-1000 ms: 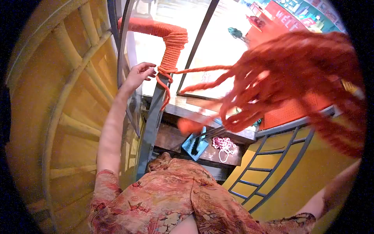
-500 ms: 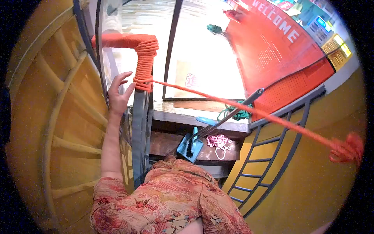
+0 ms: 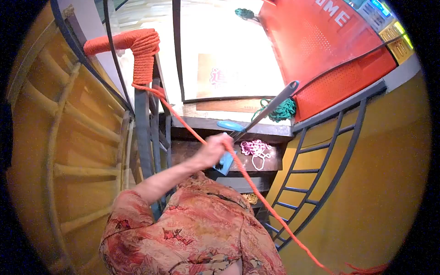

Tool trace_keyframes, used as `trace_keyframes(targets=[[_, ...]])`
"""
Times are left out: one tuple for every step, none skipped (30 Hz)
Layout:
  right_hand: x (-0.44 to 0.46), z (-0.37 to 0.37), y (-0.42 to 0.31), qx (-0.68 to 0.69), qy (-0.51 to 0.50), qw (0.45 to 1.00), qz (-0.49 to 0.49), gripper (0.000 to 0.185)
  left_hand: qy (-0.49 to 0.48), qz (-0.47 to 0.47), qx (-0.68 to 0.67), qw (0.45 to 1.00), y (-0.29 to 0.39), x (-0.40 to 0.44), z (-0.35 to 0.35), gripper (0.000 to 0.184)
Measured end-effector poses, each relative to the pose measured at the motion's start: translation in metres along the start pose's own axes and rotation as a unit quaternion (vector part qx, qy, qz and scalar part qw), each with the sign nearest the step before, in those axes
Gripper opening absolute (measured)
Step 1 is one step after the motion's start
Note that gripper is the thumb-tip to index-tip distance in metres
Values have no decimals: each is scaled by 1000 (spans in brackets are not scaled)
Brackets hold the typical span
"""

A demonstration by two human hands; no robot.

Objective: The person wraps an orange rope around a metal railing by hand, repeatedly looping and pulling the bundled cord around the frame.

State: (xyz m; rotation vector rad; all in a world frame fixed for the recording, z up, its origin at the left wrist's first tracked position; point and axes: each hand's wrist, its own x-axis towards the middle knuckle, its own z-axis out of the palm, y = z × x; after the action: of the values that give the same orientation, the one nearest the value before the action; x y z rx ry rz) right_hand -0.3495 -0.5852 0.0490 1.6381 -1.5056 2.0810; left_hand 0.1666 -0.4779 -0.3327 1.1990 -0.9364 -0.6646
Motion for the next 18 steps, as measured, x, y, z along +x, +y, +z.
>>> trace_keyframes(targets=[[0,-1,4,-4,0,1000,3,47,-66,-164,-92,980,10,-1,28,20],[2,-3,8,-6,-4,1000,6,47,-160,-285,-161,931,8,-3,57,17],[2,-3,11,-7,-5,1000,8,48,-212,-382,-230,869,18,-7,83,15],[3,-4,16,-11,-7,1000,11,48,-309,-255,-224,888,22,-14,104,14],[3,-4,20,-12,-11,1000,14,48,-398,-123,-212,884,31,-18,116,15],[4,-2,23,-14,-15,1000,15,48,-477,-91,-177,856,38,-18,122,16],[4,1,27,-16,-21,1000,17,48,-550,-56,-141,821,60,-12,122,17],[4,3,31,-17,-27,999,20,48,-583,-46,-84,807,81,-7,112,15],[4,6,35,-12,-42,999,21,48,-582,-51,-83,808,82,-6,104,15],[2,10,38,-9,-50,998,24,48,-548,3,-55,835,82,-6,96,14],[0,13,39,0,-68,997,24,48,-513,56,-27,856,83,-7,85,14],[-2,16,40,7,-82,996,27,48,-501,4,25,865,93,-6,67,14],[-6,21,40,17,-99,995,30,48,-488,-27,75,869,92,-9,53,16],[-12,26,38,37,-124,991,34,48,-452,-37,109,885,84,-14,40,18],[-20,35,34,59,-151,986,40,48,-429,-34,187,883,71,-20,28,20],[-31,46,28,88,-182,978,53,49,-411,-90,227,878,67,-28,13,22],[-46,60,21,122,-218,965,73,49,-379,-101,241,888,61,-38,-2,23],[-62,73,9,156,-263,947,101,49,-353,-105,282,886,52,-48,-14,20]])
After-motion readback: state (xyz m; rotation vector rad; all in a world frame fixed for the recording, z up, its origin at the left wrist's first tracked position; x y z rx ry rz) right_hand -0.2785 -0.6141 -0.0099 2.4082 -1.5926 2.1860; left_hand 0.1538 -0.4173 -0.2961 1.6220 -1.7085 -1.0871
